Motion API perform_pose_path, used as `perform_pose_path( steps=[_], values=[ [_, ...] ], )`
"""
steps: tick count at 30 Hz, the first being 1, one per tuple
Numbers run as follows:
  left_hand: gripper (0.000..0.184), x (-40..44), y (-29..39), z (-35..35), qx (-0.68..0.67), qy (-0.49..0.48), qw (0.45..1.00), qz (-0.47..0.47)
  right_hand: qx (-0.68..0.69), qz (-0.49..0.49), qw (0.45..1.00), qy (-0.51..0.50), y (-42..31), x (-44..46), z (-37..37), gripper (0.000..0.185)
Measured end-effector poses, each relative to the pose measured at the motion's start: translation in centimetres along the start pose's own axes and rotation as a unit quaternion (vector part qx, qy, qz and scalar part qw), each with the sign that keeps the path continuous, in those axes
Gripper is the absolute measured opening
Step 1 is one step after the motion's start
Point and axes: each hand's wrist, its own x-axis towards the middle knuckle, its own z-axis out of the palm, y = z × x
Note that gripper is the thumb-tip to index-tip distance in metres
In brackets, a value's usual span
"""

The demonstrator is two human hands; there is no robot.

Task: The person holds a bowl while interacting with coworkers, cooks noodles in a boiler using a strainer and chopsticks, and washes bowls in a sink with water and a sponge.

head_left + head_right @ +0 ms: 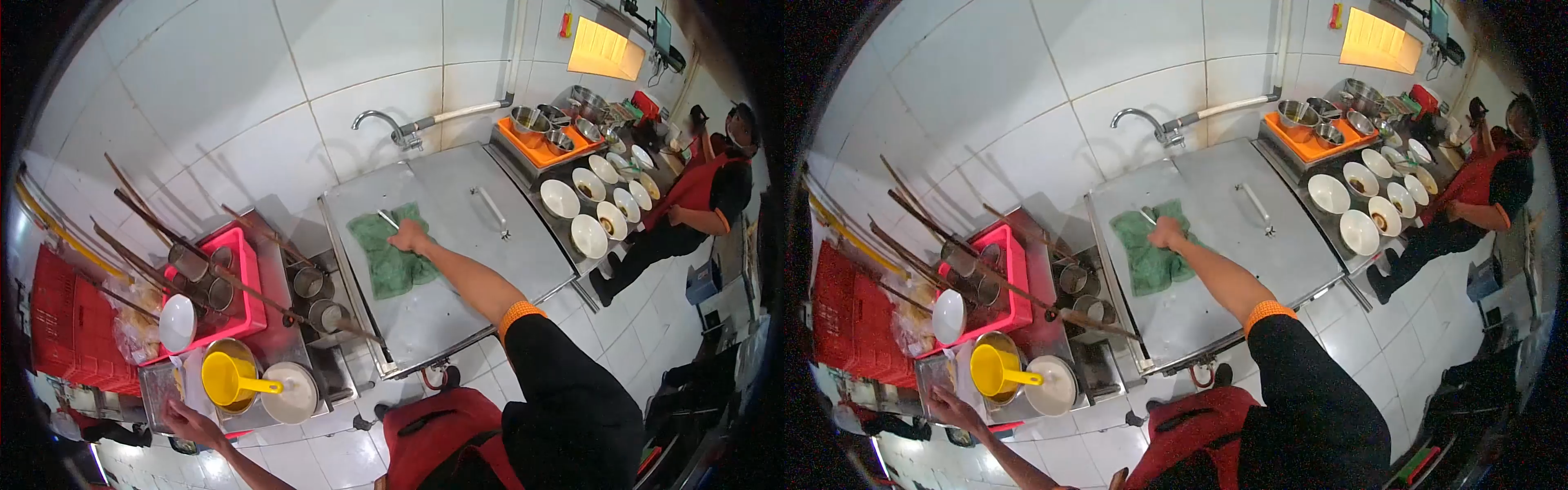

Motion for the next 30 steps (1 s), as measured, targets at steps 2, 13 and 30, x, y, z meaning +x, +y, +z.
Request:
perform_pose_path(
  steps=[2, 13, 30],
  values=[
    [0.028, -1.9, 2.4, 0.6, -0.040, -0.017, 0.999, 0.003, 0.035, 0.015, 0.999, -0.017, -0.3, 0.0, -1.2, 0.050],
    [0.018, -7.5, 11.5, 4.8, -0.202, -0.163, 0.966, -0.009, 0.013, 0.027, 0.993, 0.114, 8.1, -0.4, -9.9, 0.046],
    [0.016, -10.2, 11.8, 6.4, -0.237, -0.272, 0.924, -0.126, 0.056, 0.146, 0.984, 0.091, 18.7, -1.8, -18.3, 0.053]
  ],
)
